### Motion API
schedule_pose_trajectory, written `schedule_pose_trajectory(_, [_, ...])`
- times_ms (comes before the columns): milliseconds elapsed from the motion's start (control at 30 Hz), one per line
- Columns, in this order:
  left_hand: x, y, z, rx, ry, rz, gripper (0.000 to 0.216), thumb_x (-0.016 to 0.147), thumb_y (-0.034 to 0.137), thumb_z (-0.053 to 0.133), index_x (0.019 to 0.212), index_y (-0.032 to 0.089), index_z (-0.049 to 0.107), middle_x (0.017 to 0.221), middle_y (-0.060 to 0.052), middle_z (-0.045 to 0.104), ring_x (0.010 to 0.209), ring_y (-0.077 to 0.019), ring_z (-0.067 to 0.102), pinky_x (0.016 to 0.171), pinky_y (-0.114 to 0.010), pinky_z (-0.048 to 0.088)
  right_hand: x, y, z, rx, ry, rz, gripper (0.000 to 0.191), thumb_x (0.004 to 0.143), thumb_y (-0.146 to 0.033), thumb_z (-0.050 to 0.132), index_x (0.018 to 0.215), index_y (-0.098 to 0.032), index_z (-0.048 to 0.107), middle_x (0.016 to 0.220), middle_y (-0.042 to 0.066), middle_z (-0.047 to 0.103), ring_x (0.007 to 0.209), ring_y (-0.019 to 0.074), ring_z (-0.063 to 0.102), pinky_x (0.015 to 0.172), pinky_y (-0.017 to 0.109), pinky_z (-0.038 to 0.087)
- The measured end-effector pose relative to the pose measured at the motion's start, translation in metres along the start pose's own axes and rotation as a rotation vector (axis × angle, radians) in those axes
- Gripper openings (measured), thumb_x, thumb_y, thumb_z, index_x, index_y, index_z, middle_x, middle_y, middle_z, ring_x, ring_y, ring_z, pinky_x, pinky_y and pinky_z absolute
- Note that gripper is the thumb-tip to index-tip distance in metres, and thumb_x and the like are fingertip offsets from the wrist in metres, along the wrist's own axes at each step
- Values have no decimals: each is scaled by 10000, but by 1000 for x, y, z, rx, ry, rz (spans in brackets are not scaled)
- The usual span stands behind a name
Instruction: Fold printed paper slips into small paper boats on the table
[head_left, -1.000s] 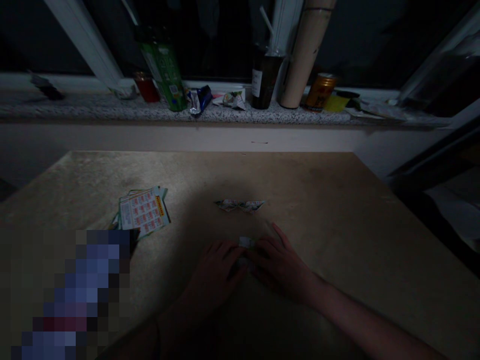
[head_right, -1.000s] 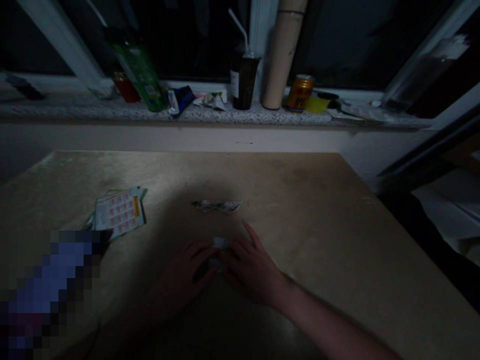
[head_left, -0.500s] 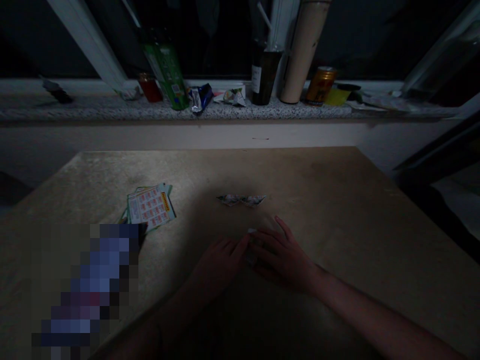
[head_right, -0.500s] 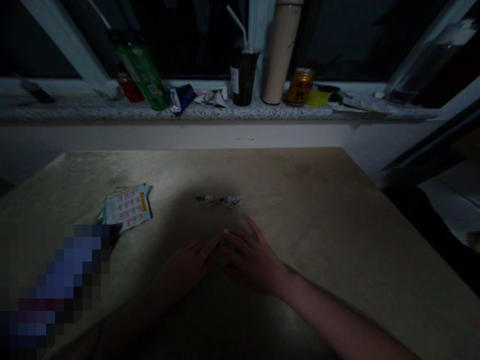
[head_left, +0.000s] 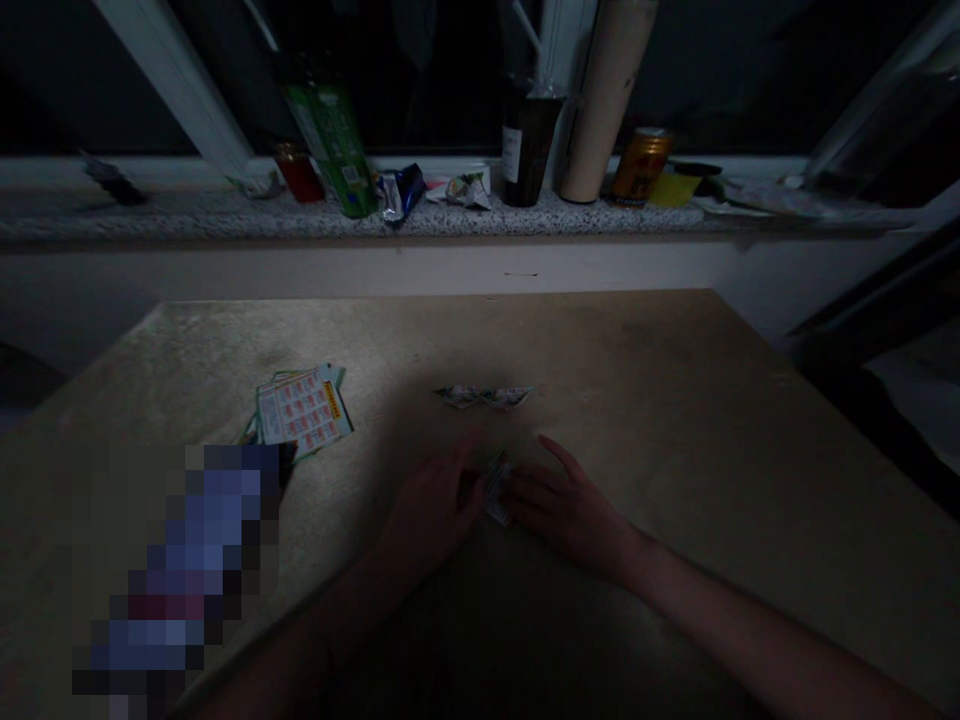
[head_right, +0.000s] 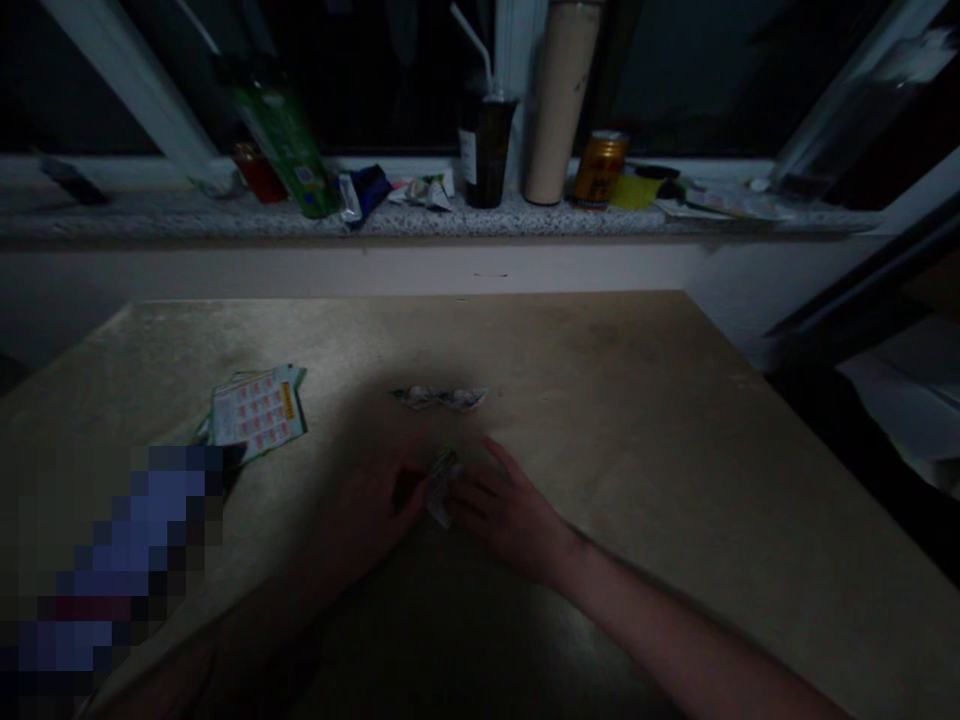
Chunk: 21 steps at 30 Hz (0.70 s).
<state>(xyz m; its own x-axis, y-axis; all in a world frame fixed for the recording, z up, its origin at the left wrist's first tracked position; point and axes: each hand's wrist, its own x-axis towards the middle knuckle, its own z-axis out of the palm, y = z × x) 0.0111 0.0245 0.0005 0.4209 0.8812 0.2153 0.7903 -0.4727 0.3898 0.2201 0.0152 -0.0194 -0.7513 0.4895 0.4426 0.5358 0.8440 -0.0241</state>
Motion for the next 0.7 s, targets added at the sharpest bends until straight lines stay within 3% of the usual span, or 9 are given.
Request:
schedule_pose_trajectory(167, [3,0,-9,303,111,226,428,903,132,440,1327,171,391,1306,-119,490,1194,-286,459,992,-442,356,-2,1,4,83,4,16,220,907,-159,478,1052,-209,635,1044,12,694,1081,190,575,1132,485,165])
schedule_pose_trajectory(267, [4,-1,-14,455,-10,337,442,916,45,360,1329,193,411,1432,-86,368,1308,-281,330,1075,-462,233,-3,2,7,112,23,30,226,909,-148,470,1059,-198,632,1058,21,692,1091,188,573,1127,479,182])
schedule_pose_trajectory(333, [7,-4,-15,464,-1,392,370,919,85,396,1265,184,483,1416,-91,400,1309,-272,334,1084,-470,223,-3,3,7,121,25,40,224,914,-155,465,1062,-199,628,1080,20,685,1097,182,568,1127,478,179])
schedule_pose_trajectory(567, [5,-12,-8,418,-219,414,397,893,33,397,1256,158,497,1294,-63,549,1207,-199,478,1038,-356,339,-3,8,5,103,10,66,183,903,-193,509,1028,-219,641,1053,3,690,1072,178,569,1128,486,143])
schedule_pose_trajectory(700, [-9,-14,-7,317,-289,423,433,911,115,391,1344,111,397,1403,-121,426,1292,-228,378,1064,-363,303,-5,16,2,129,-1,68,172,891,-187,529,1010,-233,644,1041,-6,690,1048,182,571,1118,505,143])
